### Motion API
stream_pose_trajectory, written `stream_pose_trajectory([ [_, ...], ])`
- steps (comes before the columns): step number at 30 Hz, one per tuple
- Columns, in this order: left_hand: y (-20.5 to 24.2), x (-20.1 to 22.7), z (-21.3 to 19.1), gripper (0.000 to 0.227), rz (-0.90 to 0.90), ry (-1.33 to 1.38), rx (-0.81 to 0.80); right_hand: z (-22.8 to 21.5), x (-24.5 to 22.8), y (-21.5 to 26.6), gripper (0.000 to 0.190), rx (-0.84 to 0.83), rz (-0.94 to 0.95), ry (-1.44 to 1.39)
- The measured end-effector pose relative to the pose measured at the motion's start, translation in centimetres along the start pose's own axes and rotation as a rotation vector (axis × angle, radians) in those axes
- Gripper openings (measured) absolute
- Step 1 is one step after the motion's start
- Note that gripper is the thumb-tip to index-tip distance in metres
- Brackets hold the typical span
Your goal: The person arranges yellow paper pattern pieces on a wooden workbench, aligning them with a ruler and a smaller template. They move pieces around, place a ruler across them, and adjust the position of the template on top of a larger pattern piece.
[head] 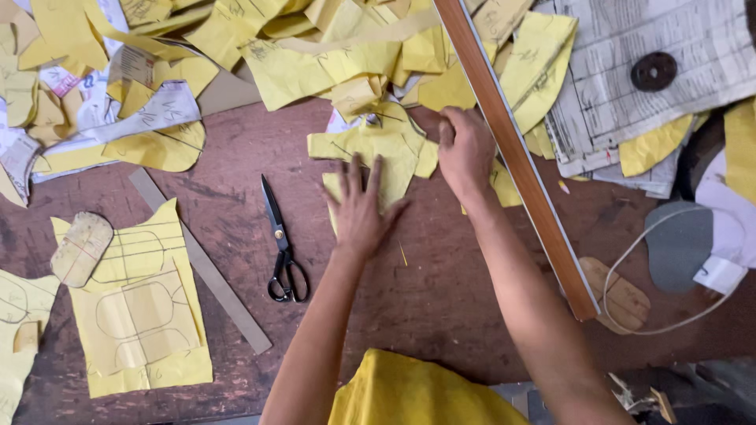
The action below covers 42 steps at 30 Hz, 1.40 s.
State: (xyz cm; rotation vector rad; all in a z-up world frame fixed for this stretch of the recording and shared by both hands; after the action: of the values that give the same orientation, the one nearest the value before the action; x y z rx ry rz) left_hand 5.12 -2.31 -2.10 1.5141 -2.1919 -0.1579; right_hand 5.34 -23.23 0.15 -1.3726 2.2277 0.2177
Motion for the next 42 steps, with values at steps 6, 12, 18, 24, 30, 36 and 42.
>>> stream_pose_trajectory([
  [6, -0.5, 6.7, 5.8, 0.081, 0.349, -0.269, -0.077, 1.7, -3.0, 5.0, 0.04, -0.075, -0.277, -0.205],
  [12, 2.1, 6.6, 7.8, 0.072, 0.388, -0.014, -0.163, 4.3, 0.0, 6.2, 0.046, -0.229, -0.254, -0.199],
  [18, 10.7, 1.2, 4.8, 0.058, 0.461, 0.168, 0.171, 4.4, 1.0, 5.4, 0.045, -0.088, -0.421, -0.021],
  [24, 20.7, -10.5, 2.3, 0.042, 0.122, 0.409, 0.518, 2.5, -1.4, 9.5, 0.031, -0.159, -0.272, -0.277],
  [30, 28.6, -19.2, 1.7, 0.037, -0.159, 0.467, 0.741, 5.0, -9.3, 19.9, 0.019, -0.453, -0.261, -0.331],
  [36, 34.4, -27.4, 2.0, 0.042, -0.353, 0.505, 0.974, 9.5, -13.7, 31.7, 0.02, -0.796, -0.132, -0.517],
  [42, 37.5, -40.6, -1.0, 0.042, -0.445, 0.42, 1.106, 12.0, -16.8, 33.7, 0.022, -0.797, -0.045, -0.556],
])
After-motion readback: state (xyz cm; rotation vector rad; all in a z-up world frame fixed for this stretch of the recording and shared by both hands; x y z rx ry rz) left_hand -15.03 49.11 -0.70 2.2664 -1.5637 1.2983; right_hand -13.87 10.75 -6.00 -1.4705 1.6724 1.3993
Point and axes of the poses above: each hand's wrist, its own y-axis away from the middle knuckle, its own z-axis out of the palm, x = y × z, the point moved 6 cm from there along -y, towards the middle knuckle, and after that the axes turned 8 degrees about y, right-handed, at the moved point
